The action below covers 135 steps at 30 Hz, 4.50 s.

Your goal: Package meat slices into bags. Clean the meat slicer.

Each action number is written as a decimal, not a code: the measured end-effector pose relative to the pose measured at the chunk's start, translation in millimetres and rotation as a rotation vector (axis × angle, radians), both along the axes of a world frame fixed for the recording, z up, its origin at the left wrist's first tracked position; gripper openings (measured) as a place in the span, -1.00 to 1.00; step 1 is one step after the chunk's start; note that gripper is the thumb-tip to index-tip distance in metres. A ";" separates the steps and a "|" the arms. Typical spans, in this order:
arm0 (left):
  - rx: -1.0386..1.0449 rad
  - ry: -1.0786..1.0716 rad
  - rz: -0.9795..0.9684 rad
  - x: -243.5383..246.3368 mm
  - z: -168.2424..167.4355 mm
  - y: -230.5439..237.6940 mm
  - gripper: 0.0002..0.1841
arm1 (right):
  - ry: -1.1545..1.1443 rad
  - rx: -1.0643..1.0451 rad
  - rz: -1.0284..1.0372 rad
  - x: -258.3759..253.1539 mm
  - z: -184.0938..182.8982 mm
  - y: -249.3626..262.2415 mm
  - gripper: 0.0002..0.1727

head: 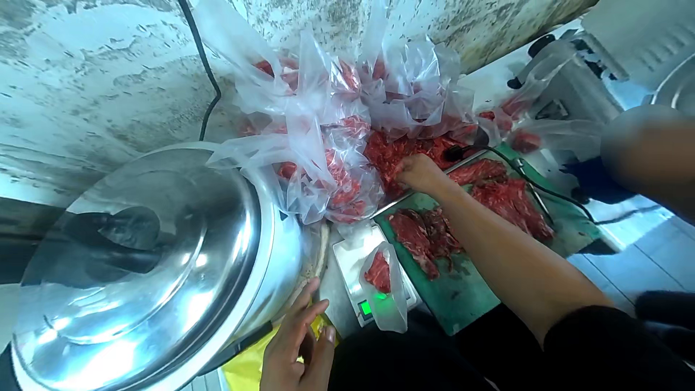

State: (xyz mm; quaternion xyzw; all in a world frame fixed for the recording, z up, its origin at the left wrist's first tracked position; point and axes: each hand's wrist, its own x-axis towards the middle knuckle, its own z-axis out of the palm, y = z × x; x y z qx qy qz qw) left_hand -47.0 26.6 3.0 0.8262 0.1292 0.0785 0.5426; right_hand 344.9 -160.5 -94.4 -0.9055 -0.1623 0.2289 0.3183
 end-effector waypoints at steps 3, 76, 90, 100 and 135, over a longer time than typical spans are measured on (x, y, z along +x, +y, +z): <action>-0.011 0.018 -0.014 -3.2 -1.4 0.5 -0.65 | 0.011 0.066 -0.039 -7.8 24.3 -3.5 -0.81; -0.078 -0.025 -0.087 -8.6 -27.1 -3.0 -0.67 | -0.106 0.117 0.522 -202.5 159.4 -21.2 -0.86; -0.081 -0.015 -0.094 -9.1 -26.8 -2.4 -0.66 | -0.083 0.114 0.469 -199.4 156.4 -26.3 -0.83; -0.082 -0.011 -0.088 -8.7 -28.1 -3.3 -0.67 | -0.004 0.146 0.431 -197.1 158.3 -33.6 -0.84; 0.012 0.122 -0.051 -6.1 -14.7 2.0 -0.70 | 0.126 -0.476 -0.125 12.7 -17.5 40.4 -0.58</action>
